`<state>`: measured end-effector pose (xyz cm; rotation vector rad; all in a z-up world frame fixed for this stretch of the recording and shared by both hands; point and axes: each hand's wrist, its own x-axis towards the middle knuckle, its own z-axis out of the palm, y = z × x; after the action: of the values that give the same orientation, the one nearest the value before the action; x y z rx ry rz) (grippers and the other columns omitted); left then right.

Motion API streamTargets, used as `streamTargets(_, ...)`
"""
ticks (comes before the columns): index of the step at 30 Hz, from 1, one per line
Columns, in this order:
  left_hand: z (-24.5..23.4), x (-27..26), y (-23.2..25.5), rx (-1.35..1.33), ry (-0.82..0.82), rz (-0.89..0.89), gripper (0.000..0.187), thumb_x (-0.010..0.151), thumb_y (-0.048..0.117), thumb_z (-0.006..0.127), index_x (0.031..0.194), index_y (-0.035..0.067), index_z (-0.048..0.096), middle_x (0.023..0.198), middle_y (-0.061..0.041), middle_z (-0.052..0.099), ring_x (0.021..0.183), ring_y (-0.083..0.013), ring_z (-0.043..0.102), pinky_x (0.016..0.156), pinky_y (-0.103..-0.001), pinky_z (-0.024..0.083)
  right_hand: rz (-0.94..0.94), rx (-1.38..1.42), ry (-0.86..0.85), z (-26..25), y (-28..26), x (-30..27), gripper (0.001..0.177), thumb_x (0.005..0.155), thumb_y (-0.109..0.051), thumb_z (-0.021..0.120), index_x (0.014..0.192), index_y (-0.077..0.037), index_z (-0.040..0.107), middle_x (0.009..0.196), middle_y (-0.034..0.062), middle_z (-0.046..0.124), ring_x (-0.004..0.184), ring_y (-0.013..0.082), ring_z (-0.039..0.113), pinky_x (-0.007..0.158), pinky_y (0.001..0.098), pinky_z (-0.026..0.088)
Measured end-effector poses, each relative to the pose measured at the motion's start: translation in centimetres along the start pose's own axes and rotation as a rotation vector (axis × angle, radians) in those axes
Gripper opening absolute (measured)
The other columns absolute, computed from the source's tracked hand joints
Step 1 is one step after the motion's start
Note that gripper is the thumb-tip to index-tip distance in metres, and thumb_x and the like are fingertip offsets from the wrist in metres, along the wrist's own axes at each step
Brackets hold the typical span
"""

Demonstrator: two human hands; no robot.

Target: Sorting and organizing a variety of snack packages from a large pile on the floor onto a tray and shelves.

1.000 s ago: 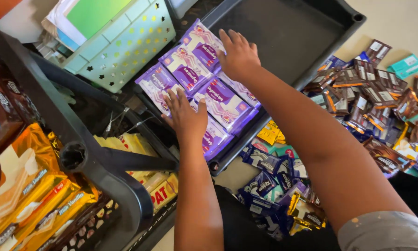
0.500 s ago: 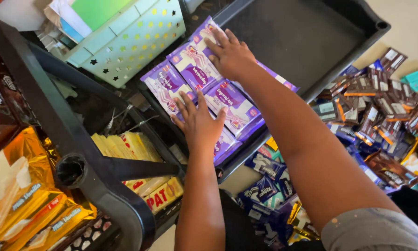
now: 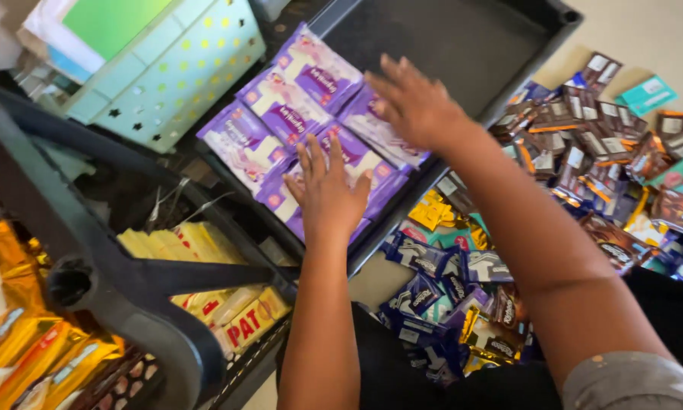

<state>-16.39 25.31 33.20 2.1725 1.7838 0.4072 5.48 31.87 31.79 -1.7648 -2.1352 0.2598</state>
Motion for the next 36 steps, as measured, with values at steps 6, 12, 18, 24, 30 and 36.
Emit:
streamTargets(6, 2.3, -0.3, 1.0, 0.125, -0.11, 0.075, 0.079, 0.096, 0.06, 0.05, 0.159, 0.016, 0.031, 0.168, -0.019, 0.016, 0.157, -0.0369, 0.009, 0.118, -0.07, 0.004, 0.064, 0.08, 0.06, 3.5, -0.5, -2.2, 0.053, 0.106, -0.039, 0.051, 0.156, -0.02, 0.045, 0.165, 0.0224, 0.031, 0.15, 0.0425, 0.035, 0.121, 0.0513, 0.036)
streamTargets(12, 3.0, -0.2, 0.4, 0.196, -0.081, 0.1, 0.079, 0.099, 0.06, 0.044, 0.161, 0.015, 0.028, 0.168, -0.021, 0.015, 0.155, -0.039, 0.011, 0.116, -0.072, 0.004, 0.117, -0.039, 0.019, 4.0, -2.2, -1.9, 0.059, 0.102, -0.036, 0.053, 0.156, -0.018, 0.04, 0.164, 0.0231, 0.025, 0.149, 0.0439, 0.028, 0.114, 0.0595, 0.031)
streamTargets(18, 3.1, -0.6, -0.7, 0.234, -0.053, 0.165, 0.078, 0.098, 0.06, 0.048, 0.159, 0.014, 0.035, 0.168, -0.024, 0.019, 0.154, -0.0437, 0.017, 0.112, -0.079, 0.008, 0.127, 0.153, 0.133, -2.1, 3.4, -5.6, 0.062, 0.103, -0.047, 0.059, 0.155, -0.016, 0.041, 0.16, 0.0273, 0.023, 0.146, 0.047, 0.026, 0.111, 0.065, 0.028)
streamTargets(24, 4.3, -2.1, -1.6, 0.17, 0.09, 0.407, 0.061, 0.109, 0.036, 0.06, 0.152, -0.005, 0.049, 0.165, -0.033, 0.039, 0.153, -0.0513, 0.034, 0.108, -0.082, 0.02, 0.06, 0.273, -0.124, -9.7, 15.6, -20.9, 0.048, 0.104, -0.044, 0.057, 0.14, -0.012, 0.06, 0.134, 0.019, 0.064, 0.123, 0.0397, 0.062, 0.105, 0.0506, 0.049)
streamTargets(30, 8.2, -8.1, 11.6, 0.046, 0.016, 0.709, 0.037, 0.094, 0.015, 0.064, 0.127, -0.002, 0.068, 0.119, -0.022, 0.067, 0.099, -0.0445, 0.059, 0.089, -0.053, 0.044, 0.368, 0.156, -0.488, -0.2, 29.2, -39.4, 0.052, 0.09, -0.044, 0.065, 0.132, -0.013, 0.064, 0.115, 0.0199, 0.07, 0.108, 0.0445, 0.065, 0.085, 0.0559, 0.053)
streamTargets(36, 24.5, -14.2, 16.1, -0.295, -0.537, 0.699, 0.029, 0.092, 0.022, 0.066, 0.117, 0.009, 0.072, 0.12, -0.012, 0.073, 0.11, -0.0354, 0.066, 0.096, -0.047, 0.049, 0.667, 0.23, -0.597, 17.4, 38.4, -56.3, 0.042, 0.091, -0.033, 0.065, 0.127, -0.013, 0.067, 0.122, 0.015, 0.071, 0.115, 0.0364, 0.068, 0.095, 0.0508, 0.055)
